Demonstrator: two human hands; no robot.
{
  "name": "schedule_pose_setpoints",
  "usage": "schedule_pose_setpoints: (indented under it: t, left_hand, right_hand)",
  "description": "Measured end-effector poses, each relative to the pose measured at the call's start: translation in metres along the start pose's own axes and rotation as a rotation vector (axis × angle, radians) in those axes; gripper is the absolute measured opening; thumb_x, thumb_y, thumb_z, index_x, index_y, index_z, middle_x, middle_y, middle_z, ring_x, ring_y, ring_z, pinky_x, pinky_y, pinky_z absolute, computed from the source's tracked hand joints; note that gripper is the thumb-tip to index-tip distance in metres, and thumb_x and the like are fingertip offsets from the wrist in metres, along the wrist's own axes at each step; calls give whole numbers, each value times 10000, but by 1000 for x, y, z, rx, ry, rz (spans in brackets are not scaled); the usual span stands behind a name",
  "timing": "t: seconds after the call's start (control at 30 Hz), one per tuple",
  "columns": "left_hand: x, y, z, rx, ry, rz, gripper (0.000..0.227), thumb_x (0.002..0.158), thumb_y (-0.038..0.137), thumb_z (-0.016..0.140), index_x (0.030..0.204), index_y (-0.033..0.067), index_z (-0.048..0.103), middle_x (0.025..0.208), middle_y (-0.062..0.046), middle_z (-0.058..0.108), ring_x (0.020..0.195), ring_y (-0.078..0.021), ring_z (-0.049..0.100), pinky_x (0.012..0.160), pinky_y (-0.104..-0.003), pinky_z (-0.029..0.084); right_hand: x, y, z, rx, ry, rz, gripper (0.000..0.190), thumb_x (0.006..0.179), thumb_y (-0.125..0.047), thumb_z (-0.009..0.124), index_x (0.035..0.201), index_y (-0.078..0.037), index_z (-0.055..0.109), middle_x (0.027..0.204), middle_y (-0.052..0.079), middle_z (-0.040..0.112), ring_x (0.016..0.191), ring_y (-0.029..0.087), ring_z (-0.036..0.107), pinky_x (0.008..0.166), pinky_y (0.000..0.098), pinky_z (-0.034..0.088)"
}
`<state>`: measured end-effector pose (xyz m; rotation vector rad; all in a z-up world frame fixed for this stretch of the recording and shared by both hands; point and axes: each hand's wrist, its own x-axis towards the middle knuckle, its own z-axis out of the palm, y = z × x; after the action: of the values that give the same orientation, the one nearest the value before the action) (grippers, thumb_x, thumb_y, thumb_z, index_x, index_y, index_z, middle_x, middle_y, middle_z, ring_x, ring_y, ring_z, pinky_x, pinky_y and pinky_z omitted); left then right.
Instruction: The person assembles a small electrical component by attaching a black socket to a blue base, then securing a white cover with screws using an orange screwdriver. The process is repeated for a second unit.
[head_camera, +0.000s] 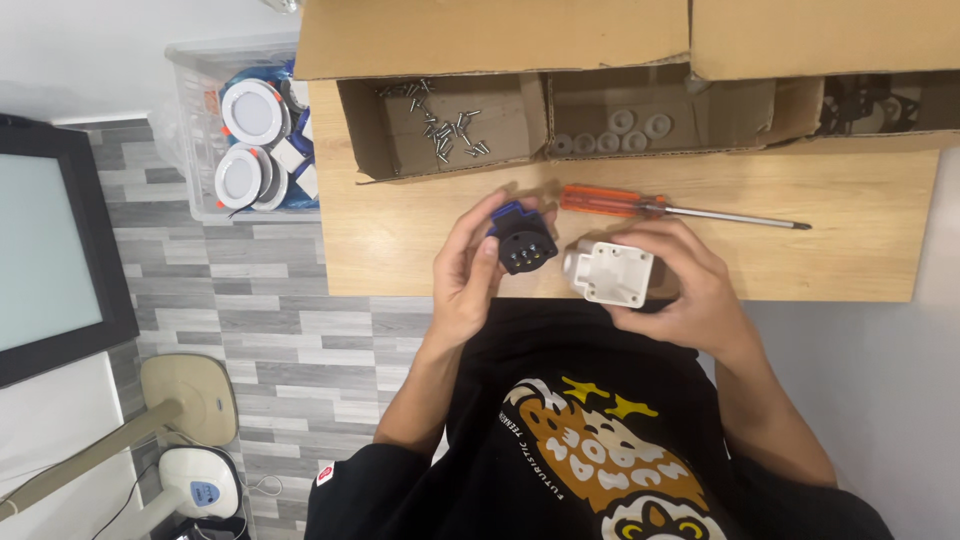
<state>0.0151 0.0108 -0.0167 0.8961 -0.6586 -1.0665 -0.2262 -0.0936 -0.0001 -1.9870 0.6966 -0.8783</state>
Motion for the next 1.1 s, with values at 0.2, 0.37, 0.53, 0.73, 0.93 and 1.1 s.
schedule_pose_setpoints:
  t: [0.2, 0.37, 0.53, 0.73, 0.93, 1.1]
  left_hand:
    - [-3, 2, -16, 84, -155, 90, 552, 1135, 35, 564, 1648, -50, 382, 1592, -292, 536, 1441, -392, 599, 1143, -515, 593]
    - [-1, -13, -26, 142, -184, 167, 447, 1083, 78, 667, 1480, -93, 555, 1503, -272, 521, 1372, -375, 626, 1122, -497, 605]
    - [3, 30, 13, 148, -193, 106, 885, 830, -13, 940, 1592, -1, 490, 1613, -218, 430, 1393, -351, 631, 1041, -396, 684]
    - [-10, 17, 14, 390, -173, 155, 861, 787, 81, 983, 1524, -66, 563, 1494, -245, 581, 1233, -337, 730, 890, -358, 706]
    - [2, 38, 39, 623, -173, 331, 715, 755, 221, 1012, 1321, -48, 667, 1306, -220, 775, 962, -285, 773, 782, -327, 636]
    - [3, 32, 38, 747, -224, 401, 631, 781, 347, 1007, 1295, 67, 769, 1294, -113, 812, 1071, -300, 771, 971, -425, 620]
  right_hand:
    - [-4, 3, 5, -49, -5, 32, 676, 635, -51, 994, 1275, 3, 783, 1214, 179, 754, 1093, 395, 774, 979, 482, 609]
    - [-6, 4, 7, -73, -17, 24, 656, 665, -77, 999, 1277, -6, 775, 1210, 163, 744, 1096, 389, 770, 997, 480, 607]
    - [-4, 0, 7, -97, -29, 23, 655, 684, -79, 995, 1295, -19, 766, 1211, 158, 740, 1106, 391, 769, 993, 493, 610]
    - [-12, 4, 13, -186, 11, 3, 762, 701, -202, 1029, 1371, -11, 719, 1267, 160, 724, 1162, 388, 744, 1039, 470, 595]
    - [-12, 2, 7, -190, -54, -20, 1089, 646, -304, 1053, 1554, 45, 564, 1420, 240, 657, 1285, 463, 668, 1082, 526, 556]
    - [-12, 6, 5, -78, -124, -1, 1053, 673, -175, 1028, 1568, 88, 540, 1323, 242, 733, 1066, 419, 727, 962, 507, 597]
